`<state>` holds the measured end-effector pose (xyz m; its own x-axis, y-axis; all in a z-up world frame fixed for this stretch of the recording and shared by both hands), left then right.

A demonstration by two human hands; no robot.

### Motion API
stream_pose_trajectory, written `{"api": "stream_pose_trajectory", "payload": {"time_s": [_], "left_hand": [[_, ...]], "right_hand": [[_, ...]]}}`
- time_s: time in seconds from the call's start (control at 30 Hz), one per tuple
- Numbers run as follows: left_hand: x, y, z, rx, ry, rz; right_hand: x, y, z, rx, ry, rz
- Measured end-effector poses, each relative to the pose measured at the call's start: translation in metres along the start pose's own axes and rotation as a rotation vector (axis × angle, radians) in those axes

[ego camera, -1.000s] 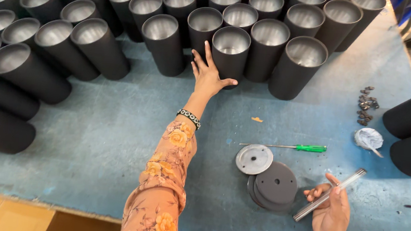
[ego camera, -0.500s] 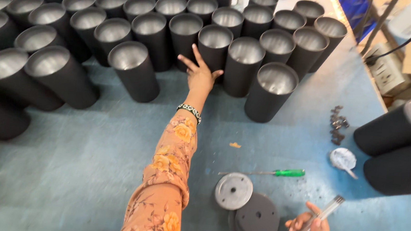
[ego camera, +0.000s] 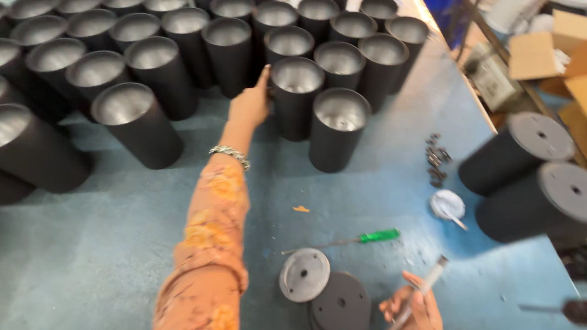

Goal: The person picks up black cylindrical lamp housings, inserts circular base plates and transparent covers by hand, and organizes the components on a workbench.

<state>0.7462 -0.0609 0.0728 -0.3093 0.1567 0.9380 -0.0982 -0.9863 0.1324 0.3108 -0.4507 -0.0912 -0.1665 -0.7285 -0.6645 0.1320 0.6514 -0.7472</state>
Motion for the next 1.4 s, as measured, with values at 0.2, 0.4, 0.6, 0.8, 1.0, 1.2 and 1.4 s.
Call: {"api": "stream_pose_trajectory", "payload": {"time_s": [0.2, 0.4, 0.6, 0.8, 1.0, 1.2, 1.4], "left_hand": [[0.077, 0.028, -0.101, -0.204, 0.201, -0.066], [0.143, 0.014, -0.233, -0.194, 0.145, -0.291], [0.167, -0.048, -0.389, 0.011, 0.034, -0.447], [0.172, -0.140, -0.513, 0.498, 0.058, -0.639], [0.218, -0.198, -0.560, 0.405, 0.286, -0.605], [0.223, -0.221, -0.550, 0.431, 0.277, -0.496], [0.218, -0.230, -0.502, 0.398, 0.362, -0.459]], "right_hand": [[-0.054, -0.028, -0.007, -0.020, -0.006, -0.026], [-0.062, -0.030, -0.008, -0.002, -0.057, -0.058], [-0.059, -0.031, -0.004, -0.002, -0.085, -0.034], [-0.062, -0.025, -0.007, 0.090, -0.131, -0.235], [-0.065, -0.019, -0.006, 0.213, -0.181, -0.424], [-0.054, -0.014, 0.001, 0.314, -0.187, -0.615], [-0.044, -0.006, 0.013, 0.368, -0.169, -0.680]]}}
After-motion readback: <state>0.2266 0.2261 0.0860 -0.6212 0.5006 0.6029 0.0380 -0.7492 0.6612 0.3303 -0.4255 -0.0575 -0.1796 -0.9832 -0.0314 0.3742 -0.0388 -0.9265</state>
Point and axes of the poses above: each hand's wrist, its own z-axis towards the middle knuckle, its own x-axis out of the back of the hand, y = z × x, the point moved 6 cm from there along z, towards the middle knuckle, and after that the axes turned 11 degrees about z, right-handed, at the moved point
